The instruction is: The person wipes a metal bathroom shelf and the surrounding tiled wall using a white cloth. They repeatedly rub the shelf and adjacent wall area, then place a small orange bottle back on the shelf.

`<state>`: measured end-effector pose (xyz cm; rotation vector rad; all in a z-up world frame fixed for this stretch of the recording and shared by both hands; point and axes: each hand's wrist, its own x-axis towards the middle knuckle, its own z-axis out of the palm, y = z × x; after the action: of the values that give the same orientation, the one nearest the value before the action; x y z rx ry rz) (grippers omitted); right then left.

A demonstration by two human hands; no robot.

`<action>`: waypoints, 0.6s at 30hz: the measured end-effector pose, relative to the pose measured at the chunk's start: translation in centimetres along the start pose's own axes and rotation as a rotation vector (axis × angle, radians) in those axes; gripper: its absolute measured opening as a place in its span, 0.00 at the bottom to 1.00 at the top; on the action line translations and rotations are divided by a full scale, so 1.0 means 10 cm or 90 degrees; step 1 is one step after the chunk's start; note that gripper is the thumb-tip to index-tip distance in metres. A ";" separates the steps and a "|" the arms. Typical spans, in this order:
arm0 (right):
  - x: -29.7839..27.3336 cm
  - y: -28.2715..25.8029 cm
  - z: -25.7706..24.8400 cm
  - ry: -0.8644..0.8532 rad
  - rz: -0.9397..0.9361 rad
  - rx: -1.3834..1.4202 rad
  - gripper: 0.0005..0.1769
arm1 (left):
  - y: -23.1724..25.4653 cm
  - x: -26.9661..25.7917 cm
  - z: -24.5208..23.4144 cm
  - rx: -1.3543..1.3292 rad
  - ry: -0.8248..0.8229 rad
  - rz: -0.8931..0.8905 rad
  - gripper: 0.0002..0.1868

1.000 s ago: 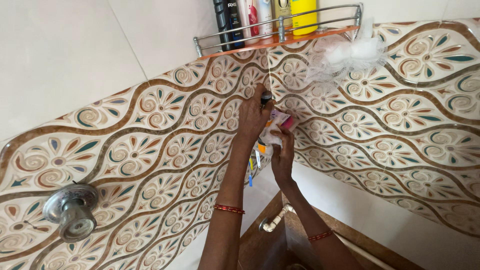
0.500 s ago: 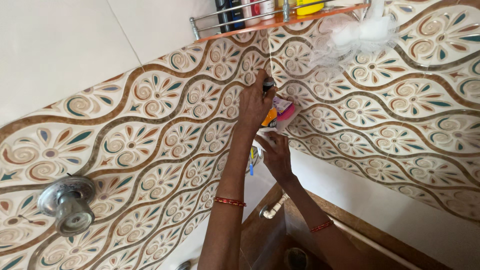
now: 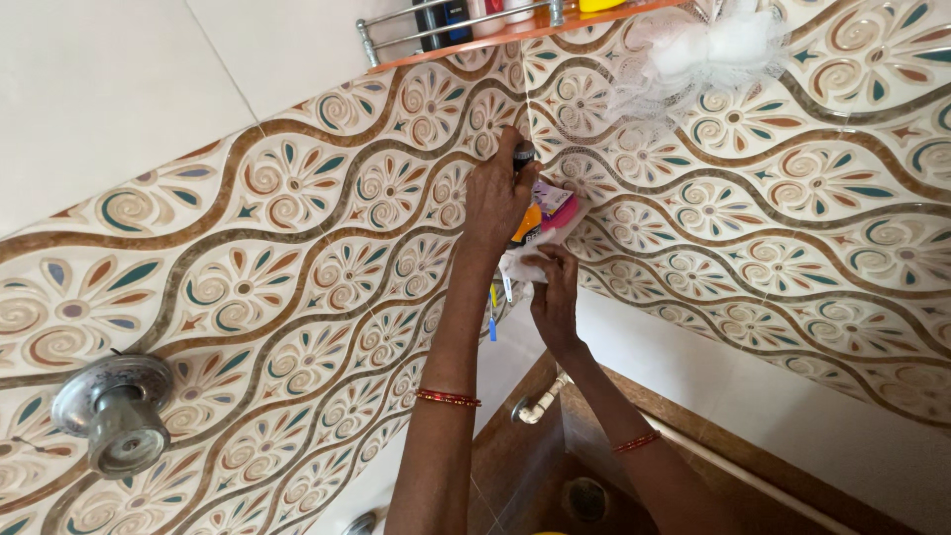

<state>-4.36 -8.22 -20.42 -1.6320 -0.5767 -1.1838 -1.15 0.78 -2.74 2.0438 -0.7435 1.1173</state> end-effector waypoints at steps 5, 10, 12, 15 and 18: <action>0.05 -0.01 -0.05 -0.022 0.014 0.000 0.29 | 0.01 0.02 -0.01 0.001 -0.012 -0.028 0.14; 0.31 -0.04 -0.03 0.012 0.031 0.083 0.29 | -0.02 0.00 -0.01 0.004 -0.012 -0.034 0.14; 0.30 -0.03 -0.02 0.024 0.031 0.089 0.29 | -0.03 -0.01 -0.01 -0.002 -0.021 -0.040 0.13; 0.15 -0.03 0.01 0.016 0.032 0.058 0.28 | -0.02 -0.02 -0.01 0.000 0.005 -0.008 0.14; 0.02 0.00 -0.02 -0.018 0.068 0.033 0.27 | 0.01 -0.01 -0.01 0.000 -0.006 -0.032 0.14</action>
<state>-4.39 -8.43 -20.26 -1.6181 -0.5274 -1.0602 -1.27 0.81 -2.76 2.0569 -0.6932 1.0807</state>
